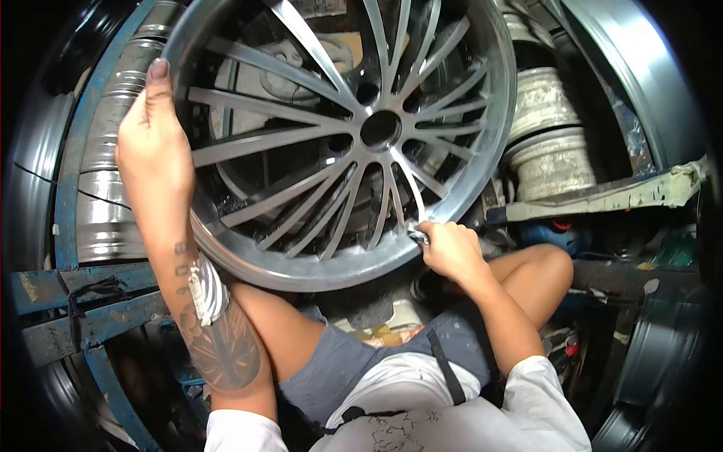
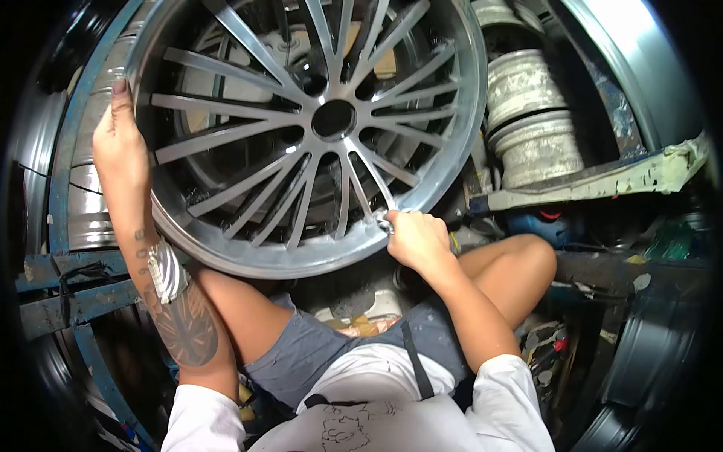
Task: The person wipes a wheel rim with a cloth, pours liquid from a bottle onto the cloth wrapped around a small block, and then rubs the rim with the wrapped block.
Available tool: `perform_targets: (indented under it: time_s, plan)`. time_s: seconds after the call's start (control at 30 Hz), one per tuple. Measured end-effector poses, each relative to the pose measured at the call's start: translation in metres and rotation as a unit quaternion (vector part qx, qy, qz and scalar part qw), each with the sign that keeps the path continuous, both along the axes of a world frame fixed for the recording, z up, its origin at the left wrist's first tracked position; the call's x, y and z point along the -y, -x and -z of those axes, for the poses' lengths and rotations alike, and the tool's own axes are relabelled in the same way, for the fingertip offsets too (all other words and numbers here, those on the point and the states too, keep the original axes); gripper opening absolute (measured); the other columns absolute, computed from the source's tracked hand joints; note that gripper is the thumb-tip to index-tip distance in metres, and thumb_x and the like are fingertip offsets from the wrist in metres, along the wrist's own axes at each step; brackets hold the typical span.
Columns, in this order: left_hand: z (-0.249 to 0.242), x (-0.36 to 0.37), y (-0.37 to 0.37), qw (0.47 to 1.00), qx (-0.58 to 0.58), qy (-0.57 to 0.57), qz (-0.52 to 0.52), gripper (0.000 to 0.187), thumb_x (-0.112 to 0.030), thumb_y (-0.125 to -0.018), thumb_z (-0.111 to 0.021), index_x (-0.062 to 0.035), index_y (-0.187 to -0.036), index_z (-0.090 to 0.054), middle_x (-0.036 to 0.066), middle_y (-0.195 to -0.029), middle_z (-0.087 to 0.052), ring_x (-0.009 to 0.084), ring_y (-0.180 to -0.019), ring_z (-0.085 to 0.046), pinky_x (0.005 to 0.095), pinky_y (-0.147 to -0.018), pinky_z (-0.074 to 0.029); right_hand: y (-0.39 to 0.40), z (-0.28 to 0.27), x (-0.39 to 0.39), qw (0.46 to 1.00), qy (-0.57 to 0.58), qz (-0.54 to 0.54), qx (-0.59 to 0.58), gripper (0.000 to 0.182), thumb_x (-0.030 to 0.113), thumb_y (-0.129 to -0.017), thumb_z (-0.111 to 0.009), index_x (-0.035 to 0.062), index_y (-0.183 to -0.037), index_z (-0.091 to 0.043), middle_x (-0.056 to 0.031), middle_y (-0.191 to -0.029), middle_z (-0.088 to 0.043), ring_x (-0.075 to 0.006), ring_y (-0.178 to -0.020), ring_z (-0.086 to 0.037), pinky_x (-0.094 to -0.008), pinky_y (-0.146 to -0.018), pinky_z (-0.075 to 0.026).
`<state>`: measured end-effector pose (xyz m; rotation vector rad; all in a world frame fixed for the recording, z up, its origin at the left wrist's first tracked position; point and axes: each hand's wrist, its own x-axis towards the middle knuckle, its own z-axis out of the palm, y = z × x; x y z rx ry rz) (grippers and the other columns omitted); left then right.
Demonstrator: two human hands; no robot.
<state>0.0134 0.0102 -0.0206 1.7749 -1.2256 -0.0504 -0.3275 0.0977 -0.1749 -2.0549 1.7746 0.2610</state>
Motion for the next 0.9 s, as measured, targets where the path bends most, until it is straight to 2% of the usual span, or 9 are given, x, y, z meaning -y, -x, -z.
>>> perform_targets:
  time_s: [0.03, 0.07, 0.17, 0.27, 0.37, 0.5, 0.6, 0.7, 0.9]
  plan:
    - [0.0, 0.001, -0.002, 1.0, 0.005, 0.028, 0.008, 0.073, -0.068, -0.103, -0.049, -0.0032, -0.128, -0.071, 0.017, -0.093, -0.075, 0.0213, -0.09, -0.067, 0.0365, -0.091, -0.051, 0.004, -0.001, 0.006, 1.0, 0.011, 0.003, 0.014, 0.031, 0.013, -0.085, -0.058, 0.0124, -0.111, -0.074, -0.0232, -0.087, -0.075, -0.0423, -0.084, -0.075, -0.0545, -0.076, -0.059]
    - [0.0, -0.002, -0.002, 1.0, -0.007, 0.008, 0.001, 0.073, -0.068, -0.102, -0.048, -0.0036, -0.128, -0.072, 0.019, -0.101, -0.077, 0.0228, -0.097, -0.069, 0.0372, -0.094, -0.051, 0.0, 0.0, 0.004, 1.0, 0.006, -0.006, -0.023, 0.032, 0.014, -0.084, -0.058, 0.0127, -0.112, -0.074, -0.0232, -0.089, -0.075, -0.0419, -0.084, -0.075, -0.0538, -0.077, -0.059]
    - [-0.013, -0.009, 0.007, 0.998, -0.038, -0.053, -0.01, 0.072, -0.067, -0.103, -0.048, -0.0039, -0.127, -0.073, 0.02, -0.105, -0.077, 0.0224, -0.098, -0.069, 0.0359, -0.094, -0.05, -0.012, -0.002, -0.003, 0.999, -0.032, -0.024, -0.017, 0.03, 0.015, -0.084, -0.06, 0.0129, -0.11, -0.076, -0.0228, -0.092, -0.076, -0.0409, -0.089, -0.075, -0.0524, -0.079, -0.059]
    - [-0.001, -0.004, 0.0, 0.999, -0.019, 0.02, 0.025, 0.071, -0.066, -0.104, -0.049, -0.0026, -0.125, -0.073, 0.017, -0.098, -0.076, 0.0207, -0.092, -0.068, 0.0356, -0.091, -0.051, 0.004, -0.006, 0.018, 0.999, -0.05, -0.006, 0.012, 0.035, 0.013, -0.081, -0.063, 0.0131, -0.113, -0.076, -0.0216, -0.092, -0.076, -0.0393, -0.091, -0.075, -0.0508, -0.081, -0.059]
    - [0.0, -0.007, 0.0, 1.0, -0.01, 0.019, 0.01, 0.07, -0.064, -0.105, -0.049, -0.0015, -0.125, -0.073, 0.014, -0.094, -0.075, 0.0186, -0.089, -0.066, 0.0344, -0.09, -0.05, -0.01, -0.003, 0.005, 0.997, -0.052, -0.059, -0.021, 0.036, 0.014, -0.081, -0.062, 0.0148, -0.114, -0.076, -0.0206, -0.093, -0.076, -0.0372, -0.091, -0.075, -0.0503, -0.081, -0.059]
    - [0.006, -0.004, -0.005, 0.999, -0.016, 0.041, 0.024, 0.076, -0.067, -0.104, -0.048, 0.0019, -0.124, -0.072, 0.011, -0.096, -0.075, 0.0155, -0.089, -0.062, 0.0317, -0.088, -0.049, 0.007, -0.008, 0.019, 0.999, -0.032, -0.028, 0.026, 0.027, 0.016, -0.077, -0.066, 0.014, -0.102, -0.079, -0.0205, -0.09, -0.076, -0.0376, -0.085, -0.076, -0.0488, -0.076, -0.061]
    - [0.004, -0.007, -0.003, 0.997, -0.043, 0.031, 0.047, 0.079, -0.067, -0.103, -0.049, 0.0058, -0.126, -0.07, 0.013, -0.111, -0.076, 0.0162, -0.103, -0.064, 0.0305, -0.097, -0.047, -0.013, 0.001, -0.001, 0.997, -0.001, -0.076, 0.003, 0.022, 0.016, -0.076, -0.069, 0.0081, -0.094, -0.077, -0.0205, -0.089, -0.076, -0.0359, -0.083, -0.076, -0.0478, -0.074, -0.061]
    - [0.005, -0.007, -0.007, 0.998, -0.048, 0.019, 0.037, 0.079, -0.066, -0.103, -0.05, 0.0072, -0.126, -0.07, 0.013, -0.113, -0.076, 0.0157, -0.105, -0.065, 0.0293, -0.098, -0.047, 0.008, -0.001, 0.014, 0.997, -0.057, -0.017, 0.048, 0.036, 0.017, -0.077, -0.066, 0.0156, -0.11, -0.078, -0.0214, -0.088, -0.075, -0.0375, -0.087, -0.075, -0.0498, -0.079, -0.06]
    - [0.006, -0.005, -0.006, 0.998, -0.057, 0.027, 0.017, 0.071, -0.059, -0.105, -0.053, 0.0069, -0.124, -0.071, 0.012, -0.111, -0.077, 0.0151, -0.102, -0.066, 0.0297, -0.096, -0.049, 0.0, 0.005, 0.007, 0.996, -0.071, -0.036, 0.031, 0.036, 0.021, -0.079, -0.067, 0.0161, -0.113, -0.078, -0.0196, -0.093, -0.076, -0.0369, -0.091, -0.075, -0.0487, -0.082, -0.059]
